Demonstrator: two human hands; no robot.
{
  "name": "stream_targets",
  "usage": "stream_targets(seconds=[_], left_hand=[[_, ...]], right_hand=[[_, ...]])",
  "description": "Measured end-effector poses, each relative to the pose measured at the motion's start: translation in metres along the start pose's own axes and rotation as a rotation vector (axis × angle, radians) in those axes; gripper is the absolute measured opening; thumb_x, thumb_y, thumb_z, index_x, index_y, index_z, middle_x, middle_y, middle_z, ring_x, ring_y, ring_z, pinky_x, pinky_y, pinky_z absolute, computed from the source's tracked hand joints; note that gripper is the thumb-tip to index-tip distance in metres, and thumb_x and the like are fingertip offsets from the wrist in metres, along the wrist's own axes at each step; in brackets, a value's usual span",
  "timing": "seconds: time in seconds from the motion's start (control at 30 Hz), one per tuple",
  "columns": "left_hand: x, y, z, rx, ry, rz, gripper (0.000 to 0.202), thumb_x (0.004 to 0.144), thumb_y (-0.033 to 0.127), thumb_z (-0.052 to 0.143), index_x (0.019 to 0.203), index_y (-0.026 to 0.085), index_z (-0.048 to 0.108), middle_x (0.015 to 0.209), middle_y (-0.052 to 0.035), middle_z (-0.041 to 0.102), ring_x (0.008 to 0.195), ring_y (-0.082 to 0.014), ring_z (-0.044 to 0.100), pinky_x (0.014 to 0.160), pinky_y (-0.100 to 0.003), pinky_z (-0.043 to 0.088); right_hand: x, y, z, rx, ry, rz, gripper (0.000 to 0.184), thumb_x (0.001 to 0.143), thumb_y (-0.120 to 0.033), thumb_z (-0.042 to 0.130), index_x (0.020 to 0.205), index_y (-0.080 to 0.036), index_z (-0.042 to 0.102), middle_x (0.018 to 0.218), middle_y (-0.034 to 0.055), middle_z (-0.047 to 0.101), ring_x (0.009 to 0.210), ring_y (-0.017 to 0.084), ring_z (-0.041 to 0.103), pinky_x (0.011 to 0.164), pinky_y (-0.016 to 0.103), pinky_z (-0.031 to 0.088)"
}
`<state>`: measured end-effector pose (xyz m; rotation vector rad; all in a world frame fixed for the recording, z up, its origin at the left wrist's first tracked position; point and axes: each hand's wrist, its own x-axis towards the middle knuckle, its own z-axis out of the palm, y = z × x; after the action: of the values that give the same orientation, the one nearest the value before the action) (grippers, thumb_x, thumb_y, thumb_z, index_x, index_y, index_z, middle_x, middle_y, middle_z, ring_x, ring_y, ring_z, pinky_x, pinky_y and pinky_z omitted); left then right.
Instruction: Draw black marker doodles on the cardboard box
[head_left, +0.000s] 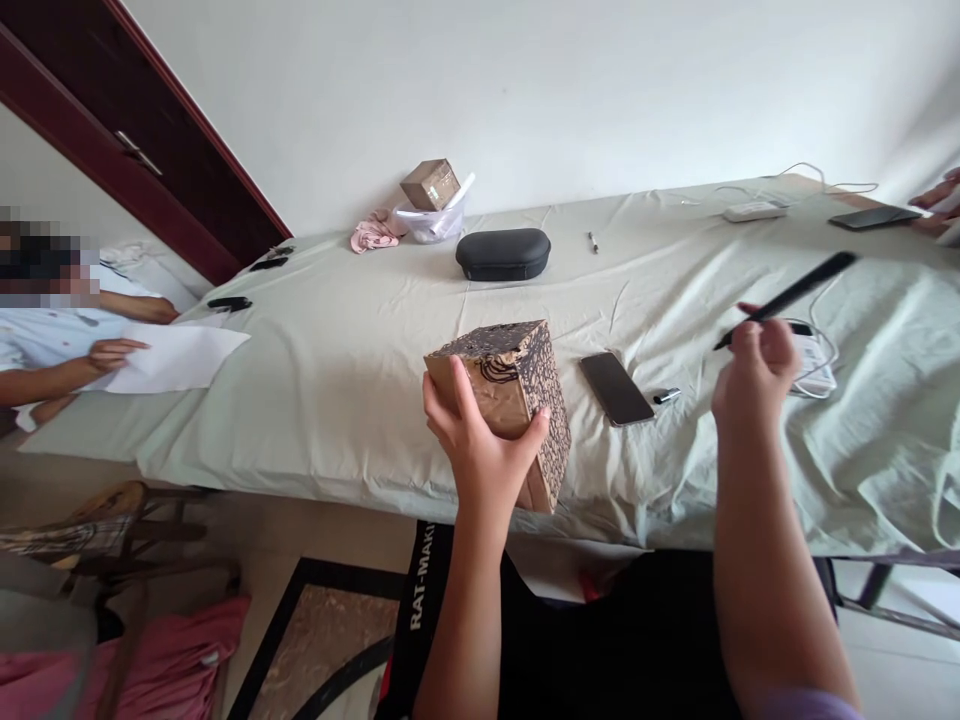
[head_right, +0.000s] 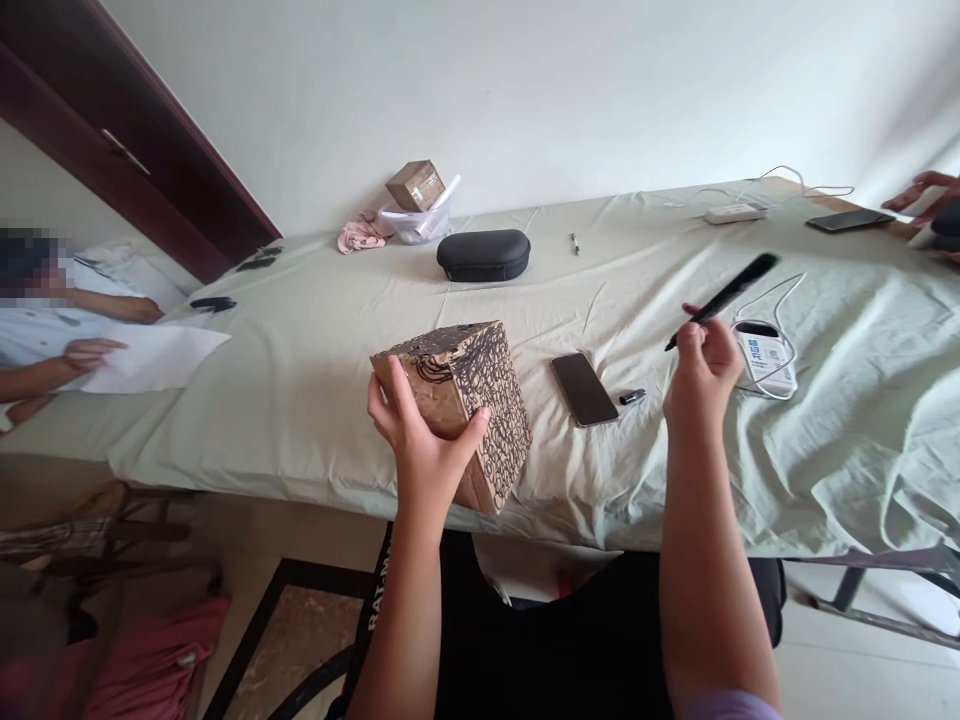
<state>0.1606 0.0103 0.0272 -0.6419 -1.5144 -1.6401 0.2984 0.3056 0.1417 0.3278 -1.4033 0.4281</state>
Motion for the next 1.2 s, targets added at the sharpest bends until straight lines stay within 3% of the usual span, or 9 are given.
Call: stream_targets(seconds=[0.07,0.13,0.17,0.27,0.33,0.43,0.57,0.97,1.2], left_hand=[[-0.001,0.009,-0.001,0.069,0.003,-0.024,0.119,0.071,0.053,0.088,0.169,0.034,0.022,0.170,-0.0184,0.015,0.155,-0.0500,0.024,0.123,-0.072,0.028],[-0.004,0.019,-0.001,0.132,-0.003,-0.042,0.117,0.072,0.058,0.087,0.168,0.031,0.027,0.170,-0.0211,0.016,0.152,-0.0533,0.027,0.119,-0.076,0.029],[-0.006,0.023,0.000,0.154,-0.006,-0.041,0.116,0.071,0.063,0.086,0.167,0.029,0.030,0.169,-0.0224,0.017,0.151,-0.0549,0.028,0.117,-0.078,0.029],[-0.013,0.034,0.007,0.176,-0.018,-0.024,0.114,0.069,0.078,0.080,0.163,0.028,0.040,0.168,-0.0233,0.018,0.146,-0.0583,0.030,0.113,-0.082,0.029],[-0.018,0.038,0.013,0.150,-0.021,-0.031,0.106,0.072,0.079,0.076,0.160,0.029,0.046,0.169,-0.0218,0.017,0.144,-0.0587,0.030,0.111,-0.084,0.028],[-0.021,0.040,0.020,0.088,-0.003,-0.056,0.094,0.079,0.077,0.072,0.157,0.029,0.050,0.169,-0.0209,0.018,0.142,-0.0580,0.031,0.110,-0.086,0.025],[-0.021,0.041,0.022,0.130,0.015,-0.050,0.096,0.079,0.077,0.072,0.159,0.030,0.049,0.169,-0.0205,0.019,0.139,-0.0563,0.035,0.111,-0.083,0.028],[-0.022,0.042,0.022,0.185,0.014,-0.029,0.089,0.087,0.073,0.065,0.162,0.030,0.046,0.170,-0.0207,0.019,0.133,-0.0524,0.042,0.109,-0.078,0.033],[-0.021,0.042,0.020,0.297,0.001,0.023,0.114,0.069,0.073,0.083,0.165,0.030,0.039,0.169,-0.0220,0.019,0.130,-0.0512,0.046,0.106,-0.070,0.040]], right_hand=[[0.005,-0.043,0.023,0.178,0.220,-0.043,0.020,0.090,-0.039,0.079,0.101,-0.023,0.072,0.082,0.0011,0.053,0.071,0.017,0.050,0.077,0.035,0.041],[-0.001,-0.092,0.050,0.337,0.181,-0.130,0.028,0.080,-0.035,0.088,0.096,-0.022,0.068,0.078,-0.0009,0.053,0.070,0.016,0.056,0.079,0.036,0.047],[-0.008,-0.116,0.064,0.380,0.161,-0.195,0.031,0.077,-0.030,0.090,0.091,-0.024,0.063,0.075,-0.0032,0.050,0.063,0.014,0.051,0.070,0.034,0.048],[-0.039,-0.170,0.095,0.205,-0.024,-0.119,0.020,0.093,-0.037,0.074,0.091,-0.028,0.057,0.070,-0.0028,0.054,0.057,0.017,0.055,0.060,0.035,0.051],[-0.057,-0.188,0.107,0.060,-0.173,-0.148,0.009,0.097,-0.032,0.067,0.093,-0.028,0.060,0.070,-0.0012,0.059,0.057,0.017,0.058,0.057,0.034,0.051],[-0.071,-0.191,0.118,-0.042,-0.250,-0.210,0.008,0.093,-0.020,0.062,0.096,-0.028,0.063,0.071,-0.0021,0.063,0.050,0.014,0.052,0.051,0.031,0.048],[-0.069,-0.178,0.123,-0.098,-0.202,-0.168,0.014,0.086,-0.014,0.055,0.089,-0.027,0.060,0.067,-0.0042,0.060,0.046,0.012,0.045,0.048,0.028,0.041],[-0.068,-0.165,0.127,-0.098,-0.214,-0.149,0.011,0.084,-0.016,0.056,0.082,-0.025,0.059,0.063,-0.0045,0.057,0.047,0.012,0.046,0.047,0.027,0.038],[-0.063,-0.158,0.114,-0.127,-0.113,-0.089,0.012,0.079,-0.014,0.055,0.072,-0.023,0.061,0.060,-0.0036,0.058,0.049,0.013,0.049,0.049,0.027,0.039]])
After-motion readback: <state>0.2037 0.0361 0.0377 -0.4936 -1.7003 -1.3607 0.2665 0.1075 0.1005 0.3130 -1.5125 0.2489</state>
